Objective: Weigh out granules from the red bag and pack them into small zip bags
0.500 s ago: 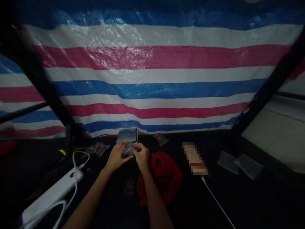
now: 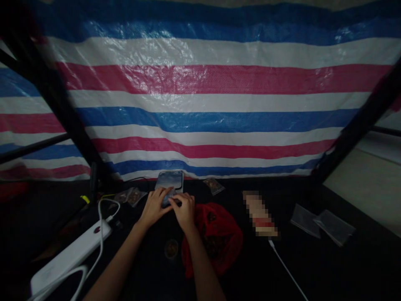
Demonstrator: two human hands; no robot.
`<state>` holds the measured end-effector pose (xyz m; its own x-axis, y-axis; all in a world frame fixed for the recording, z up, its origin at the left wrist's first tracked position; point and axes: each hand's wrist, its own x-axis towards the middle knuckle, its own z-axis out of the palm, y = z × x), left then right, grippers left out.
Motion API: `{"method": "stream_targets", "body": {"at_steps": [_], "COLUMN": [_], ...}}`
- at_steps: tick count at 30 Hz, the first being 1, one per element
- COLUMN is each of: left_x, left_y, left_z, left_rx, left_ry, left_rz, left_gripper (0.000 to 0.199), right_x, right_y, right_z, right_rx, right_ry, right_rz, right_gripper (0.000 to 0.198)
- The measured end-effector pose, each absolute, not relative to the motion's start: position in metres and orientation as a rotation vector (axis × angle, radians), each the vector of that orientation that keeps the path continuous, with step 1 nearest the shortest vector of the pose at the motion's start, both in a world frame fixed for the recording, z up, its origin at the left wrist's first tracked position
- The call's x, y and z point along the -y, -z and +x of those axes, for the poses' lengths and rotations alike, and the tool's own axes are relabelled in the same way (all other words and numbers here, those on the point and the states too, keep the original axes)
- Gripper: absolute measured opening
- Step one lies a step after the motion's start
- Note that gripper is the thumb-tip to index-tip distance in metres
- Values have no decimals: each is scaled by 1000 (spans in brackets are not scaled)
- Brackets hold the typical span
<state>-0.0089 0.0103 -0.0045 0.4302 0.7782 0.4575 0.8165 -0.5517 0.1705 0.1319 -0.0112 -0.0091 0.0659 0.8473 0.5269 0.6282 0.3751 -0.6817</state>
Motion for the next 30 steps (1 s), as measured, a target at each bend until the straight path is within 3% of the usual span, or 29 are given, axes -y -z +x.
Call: {"method": "stream_targets", "body": {"at_steps": [17,21,26,30], "left_x": [-13,-15,-15,-14], "left_y": [5,5,5,5], "left_z": [-10,-13,-11,-9], "left_rx": [1460,1510,1547,1556], "left_ry": [806,870,948,1002], "left_rz": [-2576,-2534,-2534,-2553], "left_gripper": [50,50,49,48], "right_x": [20,47,95,109], "right_y": [-5,-19,-25,-19], "right_z": [135,152,188,189], "right_rx": [1816,1862,2037,2186], "right_ry": [-227,-500,-946,-926], "right_rz": [-1421,-1298,-1199,-1372], "right_gripper": [17,43,55,67]}}
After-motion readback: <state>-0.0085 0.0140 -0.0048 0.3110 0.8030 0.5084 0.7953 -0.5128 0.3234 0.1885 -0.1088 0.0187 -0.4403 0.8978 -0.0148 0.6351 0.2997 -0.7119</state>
